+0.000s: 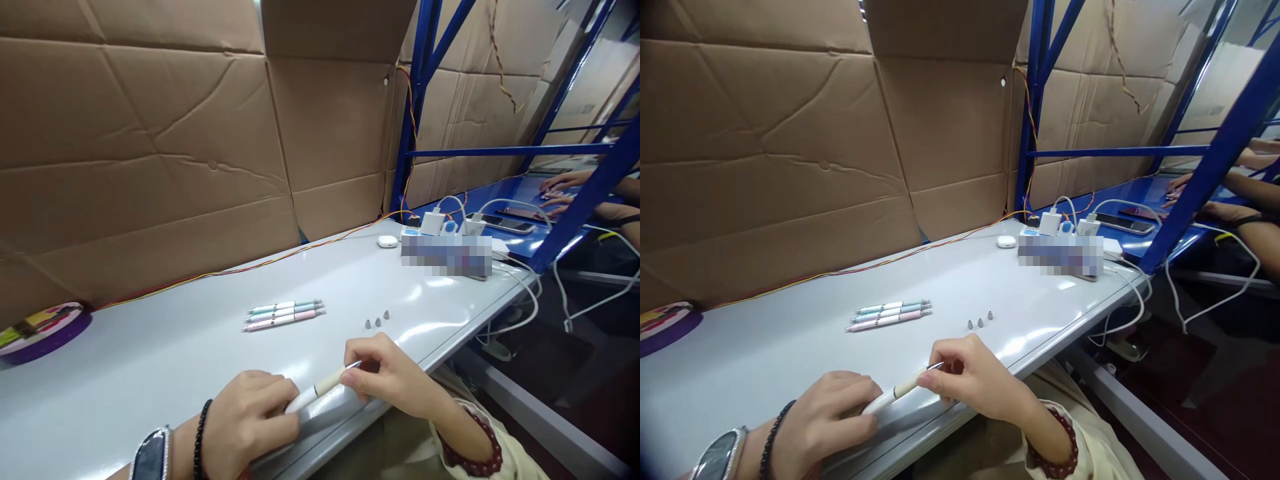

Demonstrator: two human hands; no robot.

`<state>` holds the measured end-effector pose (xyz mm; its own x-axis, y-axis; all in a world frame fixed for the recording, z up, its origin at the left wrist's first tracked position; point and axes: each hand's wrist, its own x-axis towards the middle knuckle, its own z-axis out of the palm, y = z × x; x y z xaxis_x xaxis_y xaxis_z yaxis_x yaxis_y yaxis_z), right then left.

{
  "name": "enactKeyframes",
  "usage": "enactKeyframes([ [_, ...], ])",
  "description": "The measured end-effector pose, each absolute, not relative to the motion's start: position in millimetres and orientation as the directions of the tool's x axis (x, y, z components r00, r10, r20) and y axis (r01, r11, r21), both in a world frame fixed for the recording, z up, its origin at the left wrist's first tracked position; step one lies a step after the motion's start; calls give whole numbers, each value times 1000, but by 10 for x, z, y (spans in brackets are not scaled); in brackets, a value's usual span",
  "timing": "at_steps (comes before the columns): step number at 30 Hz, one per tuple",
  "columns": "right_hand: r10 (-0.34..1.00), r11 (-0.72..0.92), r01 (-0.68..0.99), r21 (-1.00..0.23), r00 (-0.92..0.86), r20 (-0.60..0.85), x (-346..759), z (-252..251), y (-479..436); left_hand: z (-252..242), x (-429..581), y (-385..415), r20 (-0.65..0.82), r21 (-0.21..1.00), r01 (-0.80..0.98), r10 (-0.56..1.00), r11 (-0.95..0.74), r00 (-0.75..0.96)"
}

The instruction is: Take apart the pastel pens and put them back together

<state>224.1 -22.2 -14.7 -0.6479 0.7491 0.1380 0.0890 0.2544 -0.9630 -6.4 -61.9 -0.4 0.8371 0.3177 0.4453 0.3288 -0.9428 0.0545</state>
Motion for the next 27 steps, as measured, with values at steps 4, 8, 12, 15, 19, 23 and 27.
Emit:
enactKeyframes([
  [4,733,303,130,-944,-664,144,2237,-143,-238,-6,-79,-638,470,36,343,319,-939,823],
  [8,789,321,118,-940,-582,196,2213,-146,-247,4,-74,-624,421,71,405,395,-912,816],
  [12,858,311,-23,-950,-424,291,2237,-180,-214,13,-75,-605,388,139,462,477,-876,788],
  [15,904,398,-96,-913,-128,407,2362,-193,-95,7,-97,-611,430,117,556,547,-823,719],
  [19,870,470,88,-878,125,478,2603,-176,153,-44,-128,-583,434,112,771,729,-627,530],
  [23,868,464,409,-786,-35,495,2716,-205,302,-118,-158,-516,284,72,894,869,-442,406],
  [27,857,442,652,-615,-106,504,2698,-259,321,-136,-193,-484,210,85,910,901,-405,381],
])
